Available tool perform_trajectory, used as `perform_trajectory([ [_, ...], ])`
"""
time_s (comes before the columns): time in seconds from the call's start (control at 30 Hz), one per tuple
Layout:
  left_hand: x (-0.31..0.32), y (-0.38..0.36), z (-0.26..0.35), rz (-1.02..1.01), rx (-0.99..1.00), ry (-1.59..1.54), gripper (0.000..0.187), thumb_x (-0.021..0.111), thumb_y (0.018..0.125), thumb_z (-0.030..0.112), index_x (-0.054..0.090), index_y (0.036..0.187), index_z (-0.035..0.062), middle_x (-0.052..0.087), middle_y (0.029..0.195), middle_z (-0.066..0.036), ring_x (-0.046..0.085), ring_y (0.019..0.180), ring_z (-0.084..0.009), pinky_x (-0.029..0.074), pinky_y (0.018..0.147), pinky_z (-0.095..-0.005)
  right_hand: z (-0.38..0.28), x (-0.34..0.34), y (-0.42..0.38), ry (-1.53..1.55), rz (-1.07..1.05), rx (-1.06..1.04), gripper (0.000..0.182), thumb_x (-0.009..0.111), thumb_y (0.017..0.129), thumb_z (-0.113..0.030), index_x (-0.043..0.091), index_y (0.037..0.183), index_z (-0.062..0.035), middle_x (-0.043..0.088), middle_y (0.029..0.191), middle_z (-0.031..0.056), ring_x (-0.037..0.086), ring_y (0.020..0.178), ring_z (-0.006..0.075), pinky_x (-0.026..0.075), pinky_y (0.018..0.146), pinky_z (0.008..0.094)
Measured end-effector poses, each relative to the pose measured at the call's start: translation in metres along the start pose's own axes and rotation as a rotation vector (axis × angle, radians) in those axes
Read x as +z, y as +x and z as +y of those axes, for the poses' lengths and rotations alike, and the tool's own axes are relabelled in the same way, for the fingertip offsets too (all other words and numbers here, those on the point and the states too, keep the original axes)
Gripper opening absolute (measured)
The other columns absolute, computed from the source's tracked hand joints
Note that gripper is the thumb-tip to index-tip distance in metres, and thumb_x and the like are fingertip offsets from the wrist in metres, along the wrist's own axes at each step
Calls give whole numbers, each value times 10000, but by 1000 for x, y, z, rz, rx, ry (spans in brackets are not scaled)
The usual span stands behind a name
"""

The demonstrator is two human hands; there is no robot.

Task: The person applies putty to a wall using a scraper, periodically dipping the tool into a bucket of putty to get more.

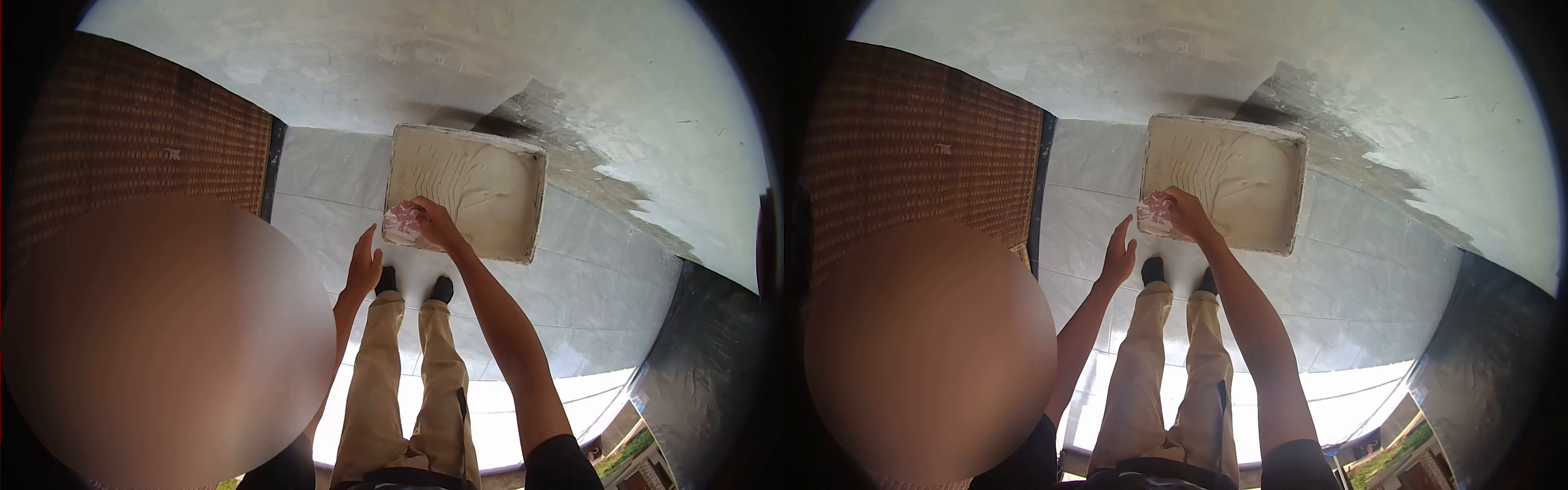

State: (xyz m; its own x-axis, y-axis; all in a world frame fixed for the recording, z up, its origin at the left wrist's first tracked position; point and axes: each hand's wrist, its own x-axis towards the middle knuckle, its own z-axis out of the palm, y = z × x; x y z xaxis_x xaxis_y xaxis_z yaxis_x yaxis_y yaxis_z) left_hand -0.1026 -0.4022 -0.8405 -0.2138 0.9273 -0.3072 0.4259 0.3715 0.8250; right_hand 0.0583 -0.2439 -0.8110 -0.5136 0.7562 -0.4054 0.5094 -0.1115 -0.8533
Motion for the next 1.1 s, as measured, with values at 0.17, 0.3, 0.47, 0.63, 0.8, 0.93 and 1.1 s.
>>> perform_trajectory([
  [0.17, -12, 1, -1, 65, -19, -34, 592, 495, 906, -5, 373, 1485, 22, 440, 1494, -188, 399, 1395, -347, 300, 1173, -421, 33, 19, 8, 363, 50, 66, 221, 553, 981, -77, 622, 1182, -13, 694, 1058, 96, 647, 927, 214, 508, 824, 330],
  [0.3, -26, 5, 7, 101, 18, -43, 589, 497, 904, -9, 375, 1480, 11, 440, 1492, -194, 395, 1400, -346, 298, 1174, -424, 15, 8, -10, 738, 37, 168, 184, 571, 1012, -128, 615, 1178, -62, 622, 963, -28, 528, 836, 70, 436, 770, 244],
  [0.47, -48, 19, 57, 134, 75, -53, 556, 489, 924, 1, 389, 1471, 13, 449, 1481, -197, 398, 1401, -342, 300, 1170, -421, -33, -25, -34, 1051, -22, 116, 236, 552, 1030, -154, 571, 1259, -100, 617, 981, -38, 551, 837, 62, 446, 735, 263],
  [0.63, -86, 47, 142, 195, 243, -54, 515, 488, 947, 22, 413, 1457, 21, 476, 1454, -186, 430, 1377, -334, 320, 1157, -416, -134, -80, -67, 1181, 25, -28, 266, 539, 1039, -159, 524, 1299, -104, 634, 1030, -26, 600, 865, 84, 482, 741, 294],
  [0.8, -142, 75, 252, 290, 451, -45, 411, 495, 980, 78, 488, 1385, 10, 546, 1385, -171, 488, 1320, -329, 364, 1124, -412, -216, -150, -89, 1218, -73, -406, 382, 528, 1028, -101, 439, 1399, -99, 631, 1179, 28, 655, 995, 154, 542, 850, 368],
  [0.93, -192, 83, 345, 365, 615, -40, 376, 498, 987, 90, 519, 1354, 8, 572, 1352, -165, 509, 1295, -323, 385, 1104, -411, -304, -206, -120, 1144, 26, -555, 369, 536, 1020, -94, 455, 1379, -69, 645, 1216, 65, 664, 1064, 191, 572, 833, 371],
  [1.1, -251, 79, 489, 475, 936, -46, 358, 509, 984, 78, 537, 1335, 9, 581, 1334, -165, 521, 1273, -327, 399, 1084, -412, -423, -287, -190, 1100, 162, -771, 201, 539, 1015, -70, 564, 1214, -79, 665, 1067, 28, 680, 947, 161, 587, 834, 381],
])
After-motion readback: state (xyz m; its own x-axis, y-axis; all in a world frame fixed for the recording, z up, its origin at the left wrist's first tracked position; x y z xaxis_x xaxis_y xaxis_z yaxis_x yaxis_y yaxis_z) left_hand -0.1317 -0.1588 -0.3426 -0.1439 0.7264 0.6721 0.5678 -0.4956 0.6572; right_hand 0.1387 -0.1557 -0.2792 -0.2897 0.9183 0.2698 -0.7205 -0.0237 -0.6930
